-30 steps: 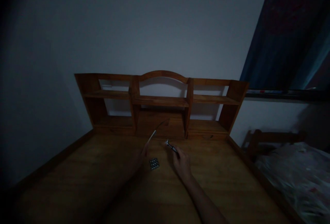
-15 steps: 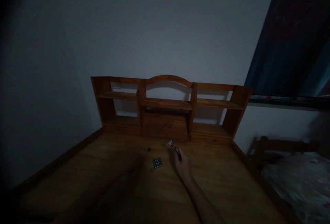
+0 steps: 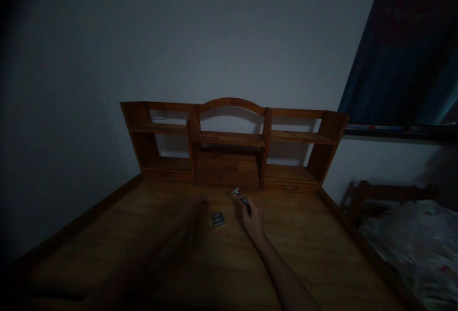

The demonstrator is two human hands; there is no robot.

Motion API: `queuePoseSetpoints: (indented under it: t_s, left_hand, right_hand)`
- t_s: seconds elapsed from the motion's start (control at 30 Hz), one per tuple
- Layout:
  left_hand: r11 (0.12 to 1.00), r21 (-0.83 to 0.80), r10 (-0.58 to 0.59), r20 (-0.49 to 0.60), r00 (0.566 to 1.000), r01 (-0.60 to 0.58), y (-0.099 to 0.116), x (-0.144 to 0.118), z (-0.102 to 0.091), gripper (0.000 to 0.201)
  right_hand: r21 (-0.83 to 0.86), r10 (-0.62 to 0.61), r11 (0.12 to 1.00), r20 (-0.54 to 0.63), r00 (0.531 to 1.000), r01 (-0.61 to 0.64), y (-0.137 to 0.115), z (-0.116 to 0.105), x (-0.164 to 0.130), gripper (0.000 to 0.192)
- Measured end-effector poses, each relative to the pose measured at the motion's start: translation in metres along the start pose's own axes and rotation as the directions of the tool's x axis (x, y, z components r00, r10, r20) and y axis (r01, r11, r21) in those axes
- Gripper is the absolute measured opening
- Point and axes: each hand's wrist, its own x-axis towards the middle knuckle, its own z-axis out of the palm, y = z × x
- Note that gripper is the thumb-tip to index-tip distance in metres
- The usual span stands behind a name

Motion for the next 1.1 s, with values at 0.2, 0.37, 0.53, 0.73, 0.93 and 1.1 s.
queuePoseSetpoints:
  t_s: [0.2,0.37,0.53,0.73,0.93,1.1]
  left_hand:
    - [0.994,0.047,0.096,0.085,0.992,-0.1,0.015,0.006,0.027,0.021]
    - [0.985,0.131,0.103,0.105,0.989,-0.116,0.025,-0.005,0.029,0.036]
    - [0.974,0.224,0.011,0.141,0.99,-0.043,0.029,-0.005,0.026,0.039]
    - [0.959,0.282,-0.019,0.131,0.991,-0.019,0.034,-0.005,0.024,0.034]
    - [0.956,0.293,-0.017,0.158,0.987,-0.031,0.037,-0.006,0.026,0.03]
    - [0.961,0.274,-0.025,0.19,0.982,-0.028,0.037,-0.005,0.024,0.032]
  right_hand:
    - [-0.023,-0.007,1.0,-0.003,1.0,0.007,-0.002,-0.002,0.001,0.034]
    - [-0.022,-0.002,1.0,0.01,1.0,0.002,-0.002,-0.002,0.001,0.032]
    - [-0.015,0.016,1.0,0.016,1.0,-0.016,-0.002,0.0,0.0,0.033]
    - [-0.013,-0.002,1.0,0.0,1.0,0.002,-0.003,-0.001,0.0,0.031]
    - [0.003,0.011,1.0,-0.007,1.0,-0.011,-0.005,-0.001,-0.001,0.031]
    - [-0.006,0.023,1.0,-0.003,1.0,-0.023,-0.002,0.001,0.0,0.031]
